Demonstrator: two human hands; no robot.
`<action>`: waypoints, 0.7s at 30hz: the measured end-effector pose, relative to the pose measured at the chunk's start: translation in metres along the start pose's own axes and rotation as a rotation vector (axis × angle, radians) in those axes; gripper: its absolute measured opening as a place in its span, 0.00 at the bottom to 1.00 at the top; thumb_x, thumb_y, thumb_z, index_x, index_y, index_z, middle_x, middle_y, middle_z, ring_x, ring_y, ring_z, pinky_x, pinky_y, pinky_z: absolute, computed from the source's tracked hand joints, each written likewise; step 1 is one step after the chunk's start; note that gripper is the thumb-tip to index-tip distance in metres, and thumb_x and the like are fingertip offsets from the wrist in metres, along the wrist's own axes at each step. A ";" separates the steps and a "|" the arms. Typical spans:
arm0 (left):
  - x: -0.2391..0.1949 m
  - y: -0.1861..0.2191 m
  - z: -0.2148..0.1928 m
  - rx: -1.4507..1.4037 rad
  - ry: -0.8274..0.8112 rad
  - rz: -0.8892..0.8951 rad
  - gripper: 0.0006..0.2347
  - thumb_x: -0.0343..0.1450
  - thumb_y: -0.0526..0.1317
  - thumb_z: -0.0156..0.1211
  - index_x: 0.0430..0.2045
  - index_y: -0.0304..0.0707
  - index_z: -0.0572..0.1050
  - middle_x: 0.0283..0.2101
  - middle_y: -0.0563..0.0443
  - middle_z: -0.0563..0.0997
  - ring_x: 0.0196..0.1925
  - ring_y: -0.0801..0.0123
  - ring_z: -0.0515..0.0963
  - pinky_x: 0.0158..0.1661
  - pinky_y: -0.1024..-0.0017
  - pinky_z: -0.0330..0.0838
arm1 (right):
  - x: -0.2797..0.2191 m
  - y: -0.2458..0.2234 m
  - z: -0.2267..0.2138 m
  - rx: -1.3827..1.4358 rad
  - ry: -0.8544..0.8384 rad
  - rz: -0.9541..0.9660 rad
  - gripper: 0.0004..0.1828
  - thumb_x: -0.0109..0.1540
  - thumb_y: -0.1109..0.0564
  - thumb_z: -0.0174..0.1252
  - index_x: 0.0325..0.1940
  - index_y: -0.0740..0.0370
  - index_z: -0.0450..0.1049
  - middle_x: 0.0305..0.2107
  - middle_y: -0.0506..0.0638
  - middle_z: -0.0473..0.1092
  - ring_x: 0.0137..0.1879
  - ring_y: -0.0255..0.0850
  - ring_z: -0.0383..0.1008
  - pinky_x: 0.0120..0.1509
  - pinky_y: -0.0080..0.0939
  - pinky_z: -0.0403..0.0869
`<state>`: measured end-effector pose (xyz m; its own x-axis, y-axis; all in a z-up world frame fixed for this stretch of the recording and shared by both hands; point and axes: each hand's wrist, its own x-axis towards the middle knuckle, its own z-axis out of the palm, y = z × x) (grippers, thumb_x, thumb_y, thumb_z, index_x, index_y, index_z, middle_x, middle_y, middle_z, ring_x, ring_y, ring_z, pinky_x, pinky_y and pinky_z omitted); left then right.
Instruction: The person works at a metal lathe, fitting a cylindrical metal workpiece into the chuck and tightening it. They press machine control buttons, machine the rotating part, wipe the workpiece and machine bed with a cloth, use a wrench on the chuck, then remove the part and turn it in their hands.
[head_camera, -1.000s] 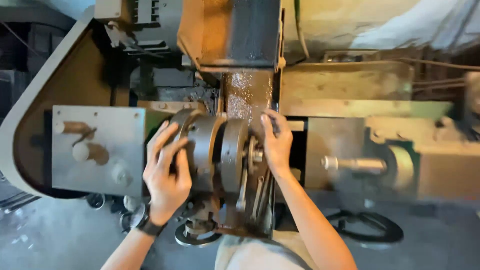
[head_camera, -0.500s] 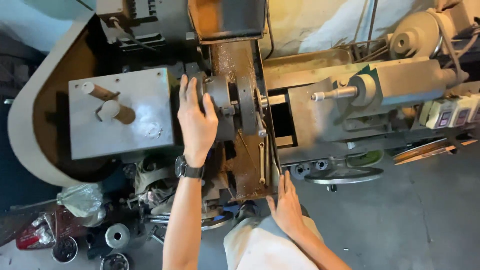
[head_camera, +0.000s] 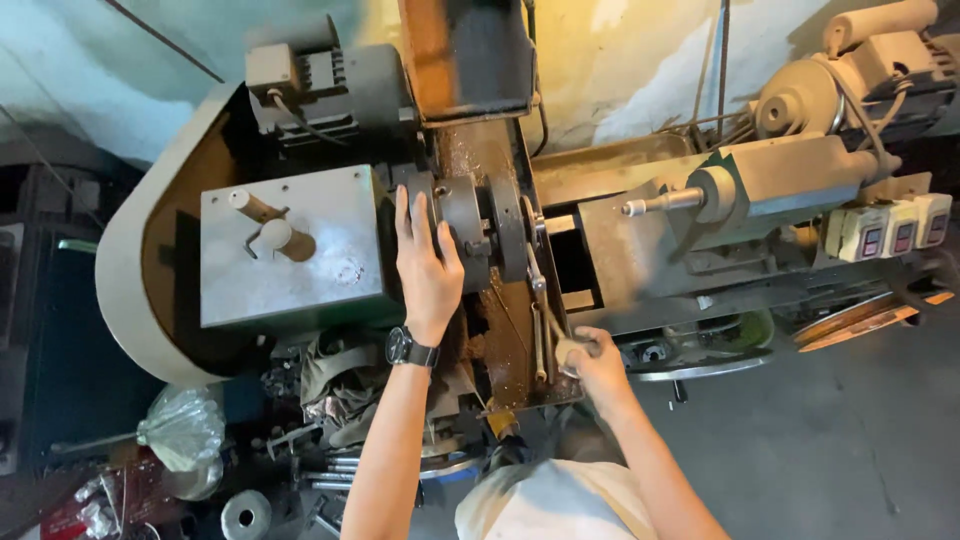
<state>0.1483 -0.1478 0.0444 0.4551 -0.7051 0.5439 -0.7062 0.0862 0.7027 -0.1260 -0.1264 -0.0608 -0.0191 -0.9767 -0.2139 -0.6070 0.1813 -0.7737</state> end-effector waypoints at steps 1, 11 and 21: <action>-0.003 0.000 0.000 0.010 0.016 0.026 0.19 0.77 0.30 0.53 0.64 0.26 0.63 0.72 0.26 0.60 0.69 0.32 0.67 0.62 0.55 0.71 | 0.012 0.011 0.001 0.299 -0.190 0.268 0.16 0.57 0.60 0.60 0.49 0.62 0.72 0.32 0.57 0.76 0.33 0.45 0.77 0.37 0.44 0.74; -0.075 -0.030 0.022 0.061 0.129 0.197 0.24 0.76 0.28 0.54 0.69 0.32 0.57 0.75 0.30 0.55 0.78 0.33 0.52 0.73 0.49 0.57 | -0.056 0.122 -0.028 0.650 -0.819 0.291 0.18 0.57 0.61 0.55 0.46 0.79 0.77 0.14 0.52 0.71 0.17 0.39 0.70 0.20 0.38 0.69; -0.119 0.049 -0.009 -0.084 0.135 -0.127 0.24 0.70 0.26 0.59 0.63 0.33 0.65 0.71 0.29 0.62 0.71 0.36 0.65 0.66 0.53 0.65 | -0.075 0.047 -0.028 1.048 -1.122 0.215 0.27 0.68 0.58 0.54 0.67 0.81 0.70 0.13 0.48 0.63 0.21 0.47 0.74 0.27 0.41 0.72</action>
<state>0.0643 -0.0534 0.0188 0.6101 -0.6134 0.5015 -0.5938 0.0651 0.8020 -0.1760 -0.0480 -0.0646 0.8454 -0.4254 -0.3230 0.1470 0.7666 -0.6250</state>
